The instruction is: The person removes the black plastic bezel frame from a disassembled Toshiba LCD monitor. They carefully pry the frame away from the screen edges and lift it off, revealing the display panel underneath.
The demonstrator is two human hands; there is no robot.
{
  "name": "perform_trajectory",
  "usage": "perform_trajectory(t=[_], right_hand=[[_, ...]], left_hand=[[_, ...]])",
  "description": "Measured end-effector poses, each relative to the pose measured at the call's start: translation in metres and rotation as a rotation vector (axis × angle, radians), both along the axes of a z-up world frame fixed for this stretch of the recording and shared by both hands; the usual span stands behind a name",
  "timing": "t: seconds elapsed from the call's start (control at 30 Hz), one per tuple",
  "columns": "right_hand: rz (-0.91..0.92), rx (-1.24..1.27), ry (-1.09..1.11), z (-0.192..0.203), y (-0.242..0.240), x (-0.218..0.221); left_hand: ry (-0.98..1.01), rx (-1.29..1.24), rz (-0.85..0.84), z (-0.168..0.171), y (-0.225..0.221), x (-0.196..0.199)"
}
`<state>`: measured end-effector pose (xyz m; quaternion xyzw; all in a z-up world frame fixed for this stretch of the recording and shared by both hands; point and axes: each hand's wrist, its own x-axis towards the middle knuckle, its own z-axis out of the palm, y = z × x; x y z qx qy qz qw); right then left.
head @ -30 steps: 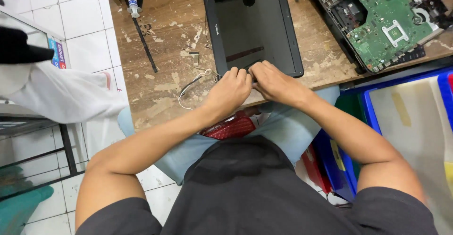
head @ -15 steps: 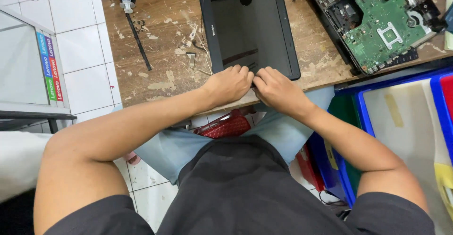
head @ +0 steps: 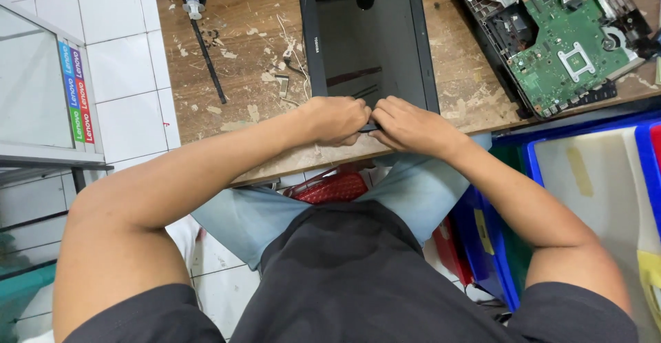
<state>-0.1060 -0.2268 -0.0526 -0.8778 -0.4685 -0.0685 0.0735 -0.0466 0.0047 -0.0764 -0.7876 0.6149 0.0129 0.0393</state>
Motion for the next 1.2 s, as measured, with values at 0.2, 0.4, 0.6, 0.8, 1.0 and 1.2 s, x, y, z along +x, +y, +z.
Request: perform_trajectory(t=[0.2, 0.4, 0.6, 0.8, 1.0, 1.2], right_hand=[[0.053, -0.043, -0.233, -0.014, -0.003, -0.004], [0.072, 0.052, -0.353, -0.030, -0.001, -0.003], [0.050, 0.091, -0.391, -0.028, 0.004, -0.003], [0.052, 0.104, -0.337, -0.018, 0.005, -0.003], [0.096, 0.128, -0.307, -0.019, -0.003, 0.006], [0.115, 0.113, -0.285, -0.020, -0.007, 0.015]], left_hand=[[-0.207, -0.003, -0.081, -0.015, 0.000, -0.002], [-0.283, -0.147, -0.055, -0.022, 0.006, -0.011], [-0.328, -0.272, -0.099, 0.012, 0.026, -0.014], [-0.269, -0.319, -0.134, 0.015, 0.038, -0.017], [-0.433, -0.394, -0.095, 0.009, 0.032, -0.026], [-0.386, -0.363, -0.132, -0.002, 0.026, -0.016]])
